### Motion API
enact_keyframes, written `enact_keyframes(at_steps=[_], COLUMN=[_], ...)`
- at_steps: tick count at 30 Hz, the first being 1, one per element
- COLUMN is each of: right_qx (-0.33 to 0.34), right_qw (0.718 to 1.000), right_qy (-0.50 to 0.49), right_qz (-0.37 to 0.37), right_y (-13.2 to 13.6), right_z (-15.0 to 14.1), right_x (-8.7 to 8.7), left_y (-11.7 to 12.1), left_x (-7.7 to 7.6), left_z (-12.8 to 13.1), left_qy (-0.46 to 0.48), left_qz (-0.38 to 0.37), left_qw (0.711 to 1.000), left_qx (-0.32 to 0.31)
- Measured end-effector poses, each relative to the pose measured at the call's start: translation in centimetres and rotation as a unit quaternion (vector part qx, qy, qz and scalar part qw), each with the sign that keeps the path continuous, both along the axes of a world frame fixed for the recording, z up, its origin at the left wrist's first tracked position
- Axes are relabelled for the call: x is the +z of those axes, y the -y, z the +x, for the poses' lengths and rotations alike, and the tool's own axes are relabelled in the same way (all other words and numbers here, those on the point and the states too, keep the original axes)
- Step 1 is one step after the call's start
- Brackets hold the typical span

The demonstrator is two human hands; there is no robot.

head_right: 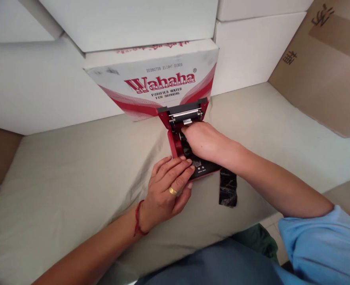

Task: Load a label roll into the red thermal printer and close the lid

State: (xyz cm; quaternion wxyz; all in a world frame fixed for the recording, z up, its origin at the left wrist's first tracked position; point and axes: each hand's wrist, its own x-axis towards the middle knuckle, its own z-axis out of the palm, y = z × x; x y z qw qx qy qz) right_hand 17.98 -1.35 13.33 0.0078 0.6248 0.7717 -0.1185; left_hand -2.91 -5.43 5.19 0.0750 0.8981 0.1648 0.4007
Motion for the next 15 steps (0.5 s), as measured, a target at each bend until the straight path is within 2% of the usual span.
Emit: enact_keyframes(at_steps=[3, 5, 6, 8, 9, 10, 11, 15], right_qx=[0.038, 0.019, -0.015, -0.097, -0.127, -0.142, -0.143, -0.083], right_qw=[0.992, 0.967, 0.942, 0.870, 0.837, 0.819, 0.818, 0.866], right_qy=[-0.119, -0.235, -0.296, -0.386, -0.406, -0.413, -0.411, -0.387], right_qz=[0.031, 0.099, 0.155, 0.290, 0.343, 0.373, 0.377, 0.306], right_y=[1.5, 2.6, 2.8, 2.8, 2.4, 1.9, 1.4, 0.4], right_z=[1.5, 2.6, 3.1, 3.9, 4.3, 4.5, 4.7, 5.0], right_x=[0.9, 1.5, 1.7, 1.6, 1.3, 0.9, 0.4, -1.4], left_y=[0.2, 0.3, 0.4, 0.4, 0.4, 0.5, 0.5, 0.7], left_x=[0.1, 0.1, 0.1, 0.2, 0.2, 0.3, 0.3, 0.4], left_z=[0.0, 0.0, 0.0, 0.0, -0.1, 0.0, 0.0, 0.1], left_qy=[-0.014, -0.018, -0.017, -0.011, -0.008, -0.005, -0.003, 0.004], left_qz=[0.007, 0.008, 0.010, 0.018, 0.023, 0.027, 0.030, 0.037], left_qw=[1.000, 1.000, 1.000, 1.000, 1.000, 1.000, 1.000, 0.999], left_qx=[0.011, 0.011, 0.008, 0.004, 0.004, 0.003, 0.002, -0.003])
